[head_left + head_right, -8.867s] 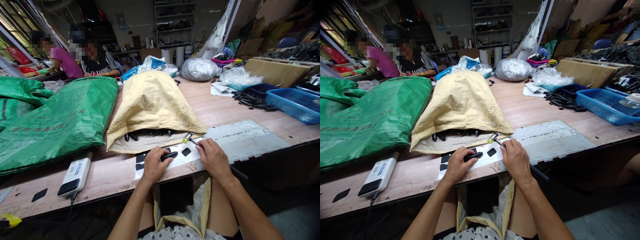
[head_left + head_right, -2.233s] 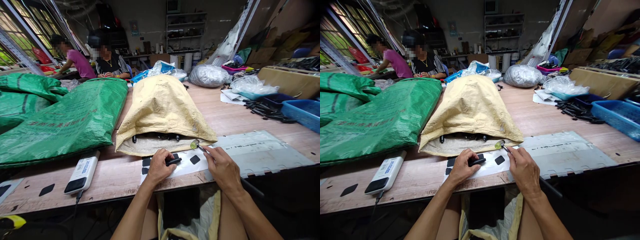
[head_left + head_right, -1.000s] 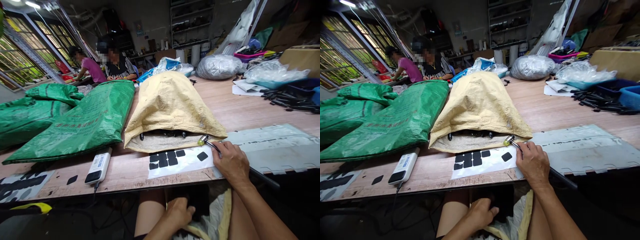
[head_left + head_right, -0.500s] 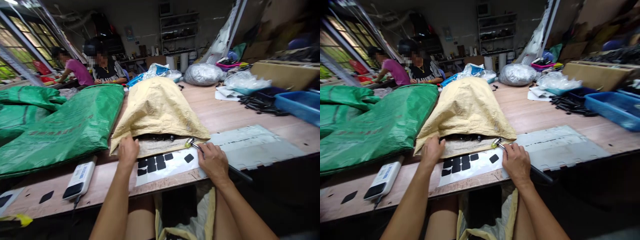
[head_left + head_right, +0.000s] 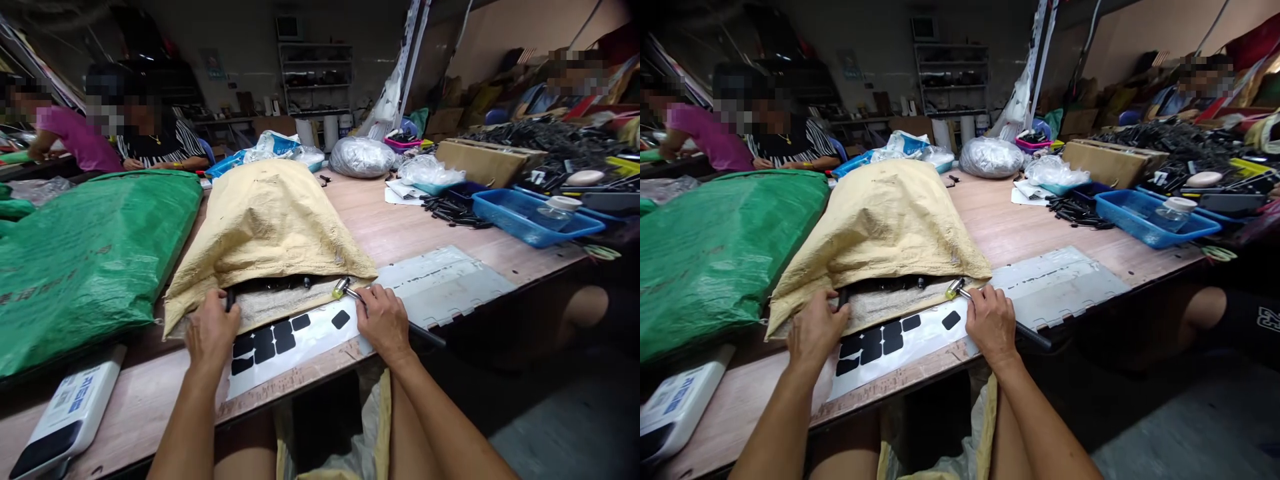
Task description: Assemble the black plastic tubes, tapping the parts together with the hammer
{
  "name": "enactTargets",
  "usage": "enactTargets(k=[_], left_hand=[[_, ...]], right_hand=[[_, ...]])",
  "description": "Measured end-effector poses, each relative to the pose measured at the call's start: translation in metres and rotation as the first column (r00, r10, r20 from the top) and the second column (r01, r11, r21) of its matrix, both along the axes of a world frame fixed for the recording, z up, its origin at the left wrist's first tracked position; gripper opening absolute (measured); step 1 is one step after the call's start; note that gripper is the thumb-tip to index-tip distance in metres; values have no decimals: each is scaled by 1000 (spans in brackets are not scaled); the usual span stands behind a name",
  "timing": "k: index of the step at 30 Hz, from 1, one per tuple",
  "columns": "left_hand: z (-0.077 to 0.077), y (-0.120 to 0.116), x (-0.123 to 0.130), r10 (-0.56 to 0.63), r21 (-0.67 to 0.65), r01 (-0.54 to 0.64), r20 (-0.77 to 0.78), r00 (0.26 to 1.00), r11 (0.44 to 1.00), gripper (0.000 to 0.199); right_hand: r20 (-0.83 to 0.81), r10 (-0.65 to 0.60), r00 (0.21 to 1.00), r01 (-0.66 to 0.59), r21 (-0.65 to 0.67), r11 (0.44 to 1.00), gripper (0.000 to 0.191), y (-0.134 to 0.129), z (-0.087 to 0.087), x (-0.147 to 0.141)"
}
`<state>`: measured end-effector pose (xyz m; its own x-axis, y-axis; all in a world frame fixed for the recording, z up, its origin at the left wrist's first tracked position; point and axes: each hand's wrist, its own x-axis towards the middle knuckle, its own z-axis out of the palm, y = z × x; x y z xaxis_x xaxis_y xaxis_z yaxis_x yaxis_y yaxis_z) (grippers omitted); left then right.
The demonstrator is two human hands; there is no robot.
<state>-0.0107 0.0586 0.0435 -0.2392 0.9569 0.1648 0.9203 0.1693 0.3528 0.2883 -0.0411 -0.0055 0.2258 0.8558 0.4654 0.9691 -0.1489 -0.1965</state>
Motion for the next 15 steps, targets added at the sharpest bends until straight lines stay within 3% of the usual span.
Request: enactTargets(k=[3, 5, 7, 10, 15], left_hand=[[-6, -26, 15, -270, 62, 263, 215, 938, 963, 33], [-11, -39, 27, -466, 63, 475, 336, 818, 878, 36], [-17, -46, 36, -591, 63, 616, 372, 715, 785, 35], [-25, -47, 43, -663, 96, 674, 326, 674, 732, 27], [-37, -46, 46, -677, 179, 657, 296, 674, 732, 22]], right_hand=[[11, 8, 1000, -8, 11, 1000, 23, 0, -2, 2], [15, 7, 1000, -7, 15, 1000, 24, 0, -3, 3], [19, 9, 1000, -9, 19, 1000, 25, 0, -4, 4], [12, 13, 1000, -14, 36, 999, 24, 0, -6, 4], [14, 16, 1000, -17, 40, 999, 24, 1, -8, 7]])
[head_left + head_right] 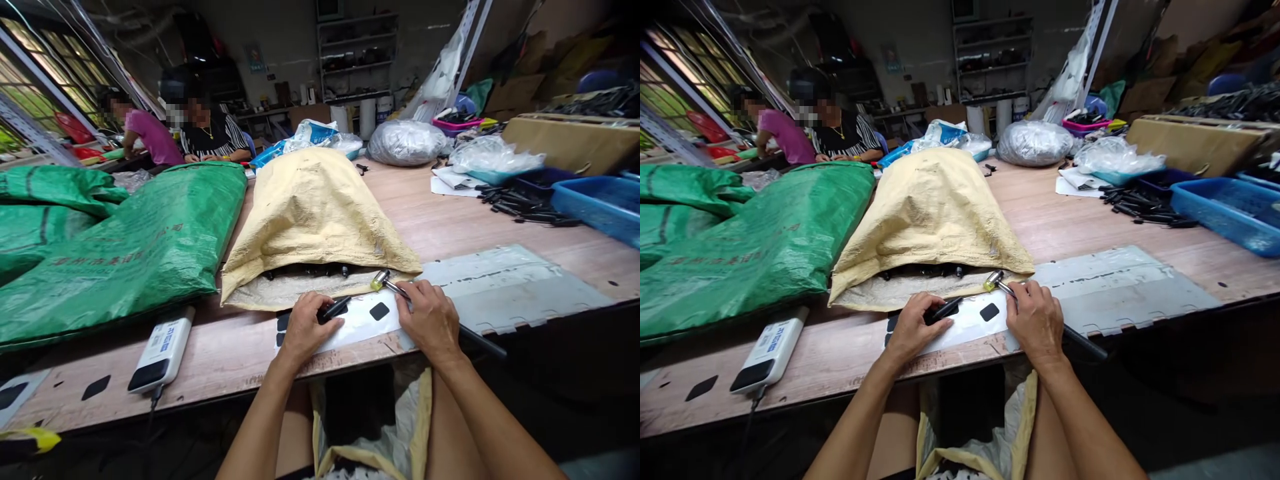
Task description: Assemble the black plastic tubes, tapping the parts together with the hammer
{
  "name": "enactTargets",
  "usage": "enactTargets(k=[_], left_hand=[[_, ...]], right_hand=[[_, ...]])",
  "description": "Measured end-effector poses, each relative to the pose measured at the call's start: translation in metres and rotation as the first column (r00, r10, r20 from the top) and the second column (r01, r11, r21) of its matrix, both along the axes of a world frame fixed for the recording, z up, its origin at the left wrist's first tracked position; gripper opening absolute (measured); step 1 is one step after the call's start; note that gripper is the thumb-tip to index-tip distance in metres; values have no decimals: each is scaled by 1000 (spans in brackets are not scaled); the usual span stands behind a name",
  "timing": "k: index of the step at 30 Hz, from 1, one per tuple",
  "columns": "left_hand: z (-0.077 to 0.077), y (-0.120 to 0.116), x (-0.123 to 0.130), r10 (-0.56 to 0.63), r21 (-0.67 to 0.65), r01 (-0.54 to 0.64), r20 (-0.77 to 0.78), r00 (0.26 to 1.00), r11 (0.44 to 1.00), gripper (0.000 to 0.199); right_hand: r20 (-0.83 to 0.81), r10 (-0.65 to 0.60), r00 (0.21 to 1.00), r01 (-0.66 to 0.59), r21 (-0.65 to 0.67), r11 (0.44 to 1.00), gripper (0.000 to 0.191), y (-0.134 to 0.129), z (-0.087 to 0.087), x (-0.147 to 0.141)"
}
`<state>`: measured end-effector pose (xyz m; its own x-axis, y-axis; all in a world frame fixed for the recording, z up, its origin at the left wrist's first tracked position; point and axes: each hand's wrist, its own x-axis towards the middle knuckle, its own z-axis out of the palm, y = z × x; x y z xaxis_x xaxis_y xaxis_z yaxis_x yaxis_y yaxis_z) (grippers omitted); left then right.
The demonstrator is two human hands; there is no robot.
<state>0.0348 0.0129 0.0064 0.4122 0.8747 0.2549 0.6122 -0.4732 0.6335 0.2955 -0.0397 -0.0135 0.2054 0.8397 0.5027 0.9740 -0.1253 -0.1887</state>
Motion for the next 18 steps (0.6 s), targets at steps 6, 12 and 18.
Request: enactTargets(k=[6, 12, 18], left_hand=[[0, -1, -3, -19, -57, 22, 46, 999, 998, 15], [-1, 0, -3, -4, -97, 10, 65, 998, 995, 18], [-5, 2, -2, 1, -92, 6, 73, 997, 996, 14]], right_hand=[[-88, 47, 995, -47, -1, 999, 24, -3, 14, 0], [-443, 373, 815, -335, 164, 928, 27, -24, 35, -39], [-478, 462, 747, -493, 69, 867, 34, -37, 32, -78]])
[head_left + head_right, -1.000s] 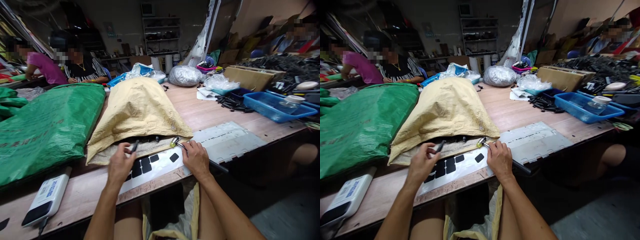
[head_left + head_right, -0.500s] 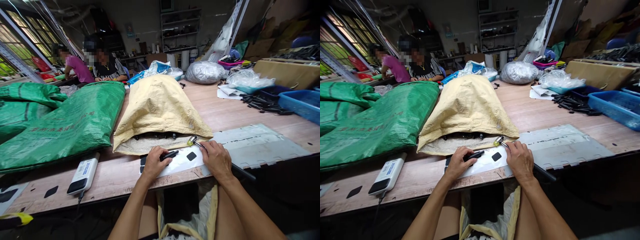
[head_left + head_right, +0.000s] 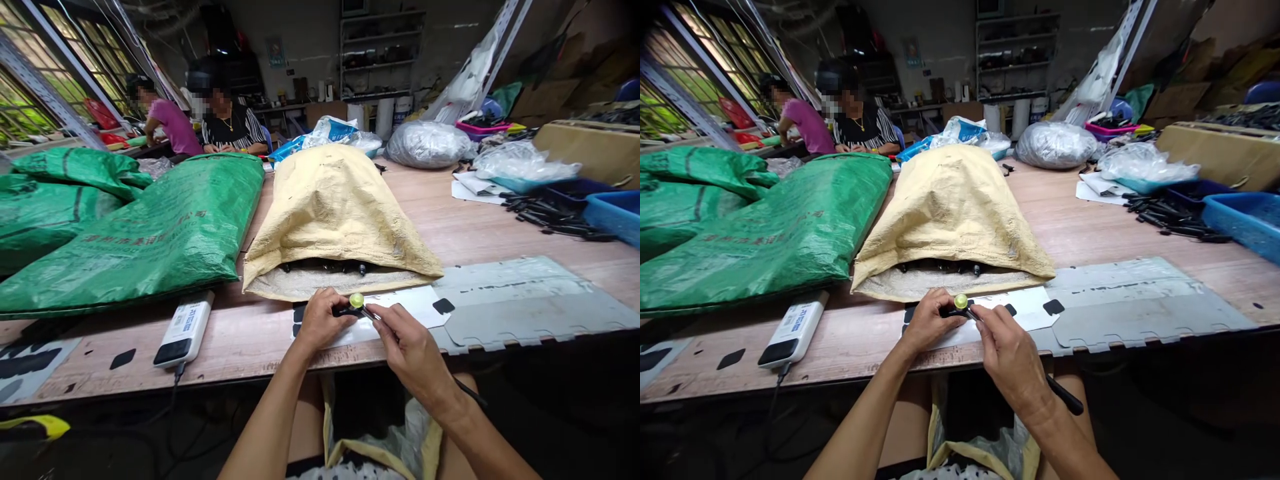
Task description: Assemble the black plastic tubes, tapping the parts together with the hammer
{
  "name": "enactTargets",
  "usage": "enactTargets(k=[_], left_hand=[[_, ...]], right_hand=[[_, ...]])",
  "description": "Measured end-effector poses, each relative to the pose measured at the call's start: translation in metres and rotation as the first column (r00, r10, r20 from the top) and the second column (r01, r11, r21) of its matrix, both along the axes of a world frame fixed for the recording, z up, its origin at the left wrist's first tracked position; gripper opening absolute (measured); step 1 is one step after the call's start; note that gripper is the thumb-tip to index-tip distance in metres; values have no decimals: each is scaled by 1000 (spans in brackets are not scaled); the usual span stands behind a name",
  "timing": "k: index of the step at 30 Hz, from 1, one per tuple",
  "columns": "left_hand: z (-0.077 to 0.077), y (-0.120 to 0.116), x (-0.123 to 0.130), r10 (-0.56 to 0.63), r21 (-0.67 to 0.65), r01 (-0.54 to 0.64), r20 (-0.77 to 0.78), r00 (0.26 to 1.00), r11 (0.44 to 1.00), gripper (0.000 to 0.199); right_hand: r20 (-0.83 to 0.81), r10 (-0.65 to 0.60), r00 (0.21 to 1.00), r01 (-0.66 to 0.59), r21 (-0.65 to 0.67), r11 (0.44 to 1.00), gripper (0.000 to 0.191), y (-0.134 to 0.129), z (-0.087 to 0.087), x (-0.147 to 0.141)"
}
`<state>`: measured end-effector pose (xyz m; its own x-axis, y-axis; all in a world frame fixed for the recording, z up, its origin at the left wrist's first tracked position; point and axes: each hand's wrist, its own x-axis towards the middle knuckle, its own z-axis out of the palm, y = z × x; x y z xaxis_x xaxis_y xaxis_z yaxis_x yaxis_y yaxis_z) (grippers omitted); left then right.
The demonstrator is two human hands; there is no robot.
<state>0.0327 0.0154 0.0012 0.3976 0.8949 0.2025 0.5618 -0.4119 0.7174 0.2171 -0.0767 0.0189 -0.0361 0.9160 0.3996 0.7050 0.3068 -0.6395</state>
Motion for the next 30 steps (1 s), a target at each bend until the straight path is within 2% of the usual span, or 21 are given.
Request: enactTargets(k=[8, 13, 20, 23, 27, 30], left_hand=[[3, -2, 0, 9, 1, -9, -12, 1000, 1000, 14], [0, -1, 1, 19, -1, -19, 12, 1000, 1000, 18], [1, -2, 1, 20, 21, -20, 5, 1000, 1000, 16], [2, -3, 0, 11, 29, -11, 3, 1000, 1000, 21], [2, -3, 0, 17, 17, -17, 5, 1000, 1000, 25], [2, -3, 0, 20, 17, -20, 10, 1000, 1000, 21]], right_hand=[[256, -99, 962, 98, 16, 995, 37, -6, -2, -13], [196, -168, 966, 163, 41, 986, 35, -8, -3, -3], [210, -166, 964, 170, -5, 985, 37, -8, -4, 4], [222, -274, 936, 269, 53, 962, 34, -1, -1, 22], [314, -425, 849, 410, 117, 904, 29, 17, -5, 63], [410, -419, 811, 386, 164, 908, 25, 32, -17, 87]])
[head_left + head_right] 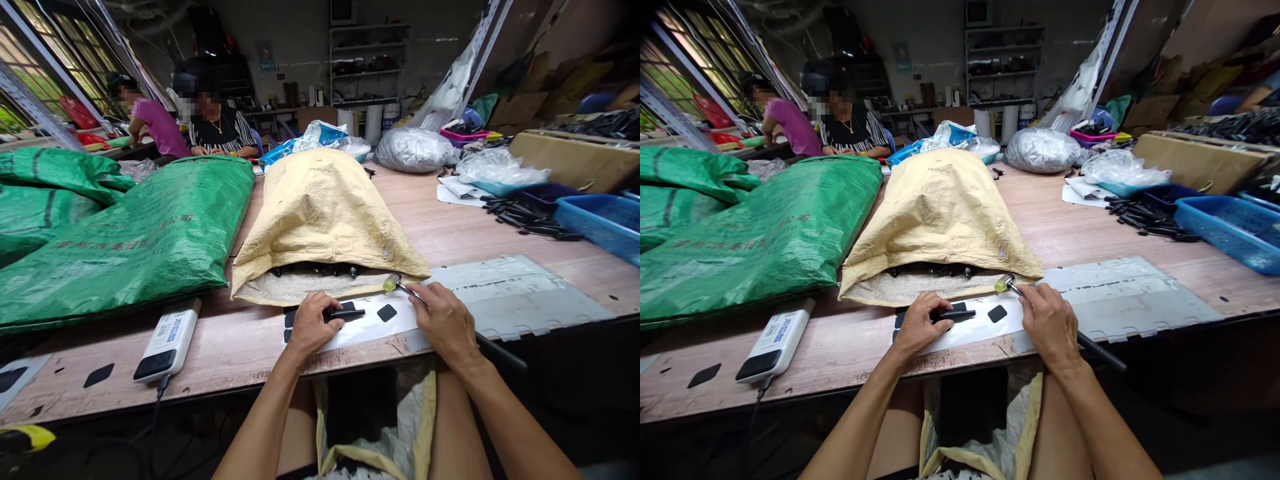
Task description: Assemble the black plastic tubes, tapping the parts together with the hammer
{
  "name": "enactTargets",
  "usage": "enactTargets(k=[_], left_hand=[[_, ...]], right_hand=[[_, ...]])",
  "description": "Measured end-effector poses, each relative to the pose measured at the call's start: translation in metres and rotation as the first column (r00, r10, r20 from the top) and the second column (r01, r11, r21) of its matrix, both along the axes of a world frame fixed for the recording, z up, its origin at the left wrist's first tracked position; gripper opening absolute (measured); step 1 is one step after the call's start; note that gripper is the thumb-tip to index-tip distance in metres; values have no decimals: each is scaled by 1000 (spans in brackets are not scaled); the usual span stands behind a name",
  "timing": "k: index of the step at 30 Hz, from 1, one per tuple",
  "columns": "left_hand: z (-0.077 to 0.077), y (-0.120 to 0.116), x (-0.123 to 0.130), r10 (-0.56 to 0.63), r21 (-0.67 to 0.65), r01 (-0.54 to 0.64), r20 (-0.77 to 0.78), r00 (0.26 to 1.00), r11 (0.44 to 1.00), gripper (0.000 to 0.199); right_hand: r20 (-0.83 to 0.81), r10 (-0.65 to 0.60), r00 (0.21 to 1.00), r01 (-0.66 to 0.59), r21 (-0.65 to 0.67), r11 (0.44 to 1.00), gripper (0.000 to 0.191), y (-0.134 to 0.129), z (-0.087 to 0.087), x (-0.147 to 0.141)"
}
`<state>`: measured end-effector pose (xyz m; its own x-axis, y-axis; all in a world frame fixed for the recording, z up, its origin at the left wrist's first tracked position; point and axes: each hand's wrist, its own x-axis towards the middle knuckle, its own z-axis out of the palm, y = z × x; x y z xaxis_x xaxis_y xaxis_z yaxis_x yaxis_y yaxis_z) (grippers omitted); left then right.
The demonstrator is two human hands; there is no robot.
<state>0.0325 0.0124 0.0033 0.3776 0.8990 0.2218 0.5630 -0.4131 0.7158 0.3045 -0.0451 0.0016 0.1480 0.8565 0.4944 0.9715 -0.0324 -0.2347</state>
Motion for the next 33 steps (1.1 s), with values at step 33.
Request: enactTargets(k=[33], left_hand=[[-10, -119, 13, -307, -540, 124, -264, 914, 832, 23]], right_hand=[[117, -73, 990, 71, 27, 997, 23, 7, -20, 3]])
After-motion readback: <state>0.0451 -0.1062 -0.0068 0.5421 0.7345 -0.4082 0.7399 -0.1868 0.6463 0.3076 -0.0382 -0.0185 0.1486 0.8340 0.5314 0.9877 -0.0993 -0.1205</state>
